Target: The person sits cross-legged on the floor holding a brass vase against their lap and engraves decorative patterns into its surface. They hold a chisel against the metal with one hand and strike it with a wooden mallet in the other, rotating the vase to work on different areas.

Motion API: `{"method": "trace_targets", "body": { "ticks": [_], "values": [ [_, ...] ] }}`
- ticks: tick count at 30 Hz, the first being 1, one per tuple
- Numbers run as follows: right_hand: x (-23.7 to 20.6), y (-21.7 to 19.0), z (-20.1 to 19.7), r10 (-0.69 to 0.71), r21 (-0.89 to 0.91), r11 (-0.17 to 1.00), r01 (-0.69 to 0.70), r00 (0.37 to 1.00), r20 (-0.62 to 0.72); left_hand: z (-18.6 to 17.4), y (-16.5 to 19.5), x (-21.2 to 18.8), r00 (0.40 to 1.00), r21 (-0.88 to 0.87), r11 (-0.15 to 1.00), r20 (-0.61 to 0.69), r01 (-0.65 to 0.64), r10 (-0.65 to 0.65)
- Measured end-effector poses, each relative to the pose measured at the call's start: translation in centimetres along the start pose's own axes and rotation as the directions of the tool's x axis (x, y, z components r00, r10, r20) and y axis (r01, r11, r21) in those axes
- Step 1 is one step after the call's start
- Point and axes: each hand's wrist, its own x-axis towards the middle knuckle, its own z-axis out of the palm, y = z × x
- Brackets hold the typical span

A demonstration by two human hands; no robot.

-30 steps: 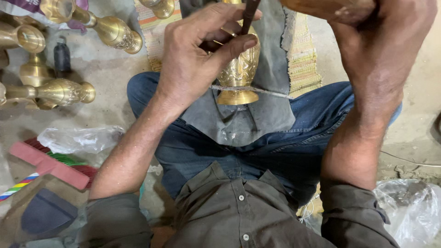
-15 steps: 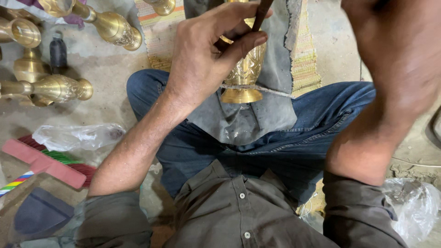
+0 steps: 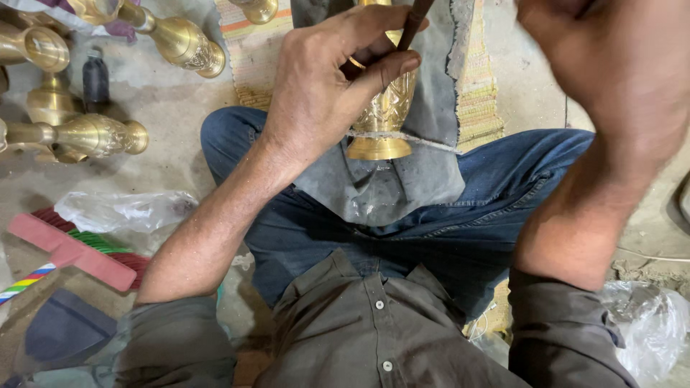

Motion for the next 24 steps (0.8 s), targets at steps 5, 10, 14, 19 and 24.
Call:
{"method": "trace_targets", "body": {
  "ticks": [5,10,14,19,24],
  "values": [
    [-0.2,0.1,0.3,0.002,-0.001,1.000,-0.002,0.999,-0.032,-0.2,0.4,0.1,1.000,-0.019,1.000,0.002,-0.002,0.002],
    [-0.7,0.0,0.7,0.009,0.003,1.000,-0.009,0.999,-0.043,-0.4,0.7,0.1,1.000,-0.035,0.999,0.025,0.014,-0.013],
    [-1.2,0.2,1.0,0.021,-0.001,1.000,-0.021,0.997,-0.075,-0.6,0.5,0.0,0.998,-0.019,1.000,0.062,-0.010,0.012],
    [-2.0,0.6,1.6,0.032,0.005,0.999,-0.031,0.991,-0.128,-0.6,0.3,-0.1,0.996,-0.059,0.997,0.079,-0.040,0.044],
    [-3.2,0.9,2.4,0.054,0.015,0.999,-0.052,0.980,-0.194,-0.6,-0.1,0.7,0.983,0.031,0.995,0.161,-0.092,0.086]
  ]
}}
